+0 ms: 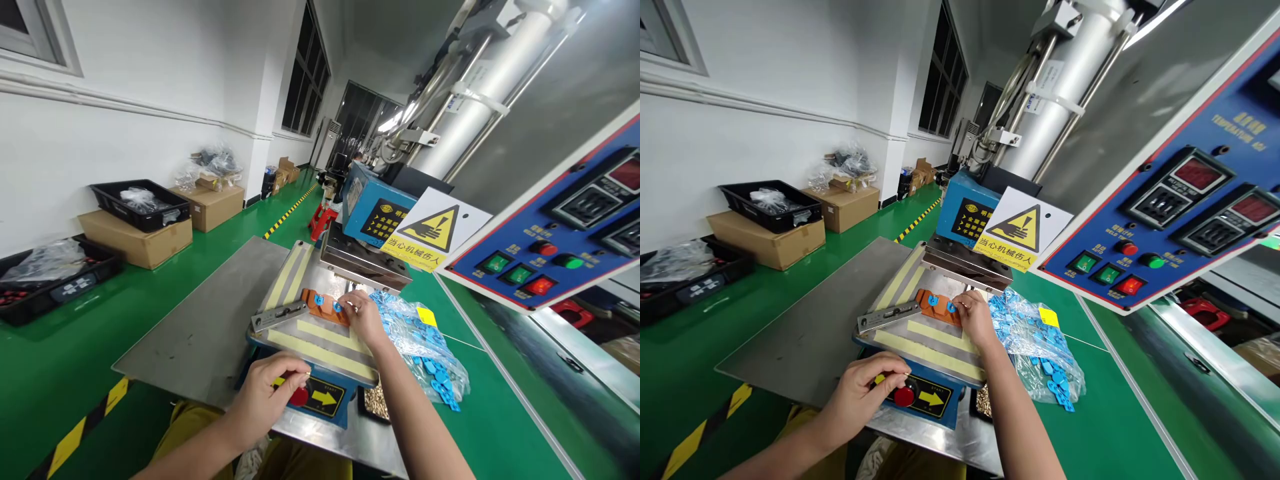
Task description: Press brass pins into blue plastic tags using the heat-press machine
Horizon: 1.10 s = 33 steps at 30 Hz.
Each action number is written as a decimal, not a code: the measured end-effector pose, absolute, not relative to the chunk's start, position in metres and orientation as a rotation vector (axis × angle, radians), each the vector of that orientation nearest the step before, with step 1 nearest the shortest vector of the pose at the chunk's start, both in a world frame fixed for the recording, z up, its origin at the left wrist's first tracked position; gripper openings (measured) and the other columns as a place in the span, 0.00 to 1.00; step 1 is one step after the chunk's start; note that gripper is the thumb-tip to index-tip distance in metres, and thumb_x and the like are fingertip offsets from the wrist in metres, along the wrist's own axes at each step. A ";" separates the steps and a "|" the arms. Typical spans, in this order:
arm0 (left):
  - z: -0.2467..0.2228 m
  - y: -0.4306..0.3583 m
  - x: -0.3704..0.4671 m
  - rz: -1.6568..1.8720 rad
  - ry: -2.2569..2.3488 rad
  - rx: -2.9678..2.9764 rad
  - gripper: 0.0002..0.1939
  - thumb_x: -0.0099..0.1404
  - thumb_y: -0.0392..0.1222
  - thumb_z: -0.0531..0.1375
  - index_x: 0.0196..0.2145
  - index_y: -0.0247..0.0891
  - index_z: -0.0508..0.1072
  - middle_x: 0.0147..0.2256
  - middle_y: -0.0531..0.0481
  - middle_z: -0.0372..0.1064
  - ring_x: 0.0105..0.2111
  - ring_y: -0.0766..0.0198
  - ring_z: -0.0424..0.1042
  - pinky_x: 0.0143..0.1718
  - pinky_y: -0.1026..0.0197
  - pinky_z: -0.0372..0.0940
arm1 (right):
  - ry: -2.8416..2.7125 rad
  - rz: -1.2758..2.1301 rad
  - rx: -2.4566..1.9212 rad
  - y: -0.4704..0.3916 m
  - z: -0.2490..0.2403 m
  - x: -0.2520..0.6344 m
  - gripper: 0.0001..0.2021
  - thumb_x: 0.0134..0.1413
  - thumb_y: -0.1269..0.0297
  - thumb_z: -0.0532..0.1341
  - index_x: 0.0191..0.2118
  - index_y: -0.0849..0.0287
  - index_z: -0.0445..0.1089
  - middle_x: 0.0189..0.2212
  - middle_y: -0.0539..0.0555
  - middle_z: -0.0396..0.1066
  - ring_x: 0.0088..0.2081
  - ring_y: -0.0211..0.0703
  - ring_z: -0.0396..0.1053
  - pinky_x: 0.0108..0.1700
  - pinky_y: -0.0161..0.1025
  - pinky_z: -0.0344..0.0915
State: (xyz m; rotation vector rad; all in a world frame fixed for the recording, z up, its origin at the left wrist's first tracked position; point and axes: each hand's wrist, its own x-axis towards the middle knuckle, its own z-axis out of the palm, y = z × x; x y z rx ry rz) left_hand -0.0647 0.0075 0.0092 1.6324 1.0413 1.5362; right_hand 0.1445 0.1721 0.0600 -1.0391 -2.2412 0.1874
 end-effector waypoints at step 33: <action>0.065 0.145 -0.058 0.612 1.636 2.629 0.14 0.66 0.33 0.51 0.32 0.34 0.77 0.32 0.43 0.71 0.38 0.55 0.69 0.37 0.60 0.60 | -1.981 0.062 -1.049 0.128 0.033 0.153 0.13 0.61 0.70 0.52 0.45 0.57 0.73 0.40 0.58 0.73 0.43 0.48 0.68 0.47 0.47 0.68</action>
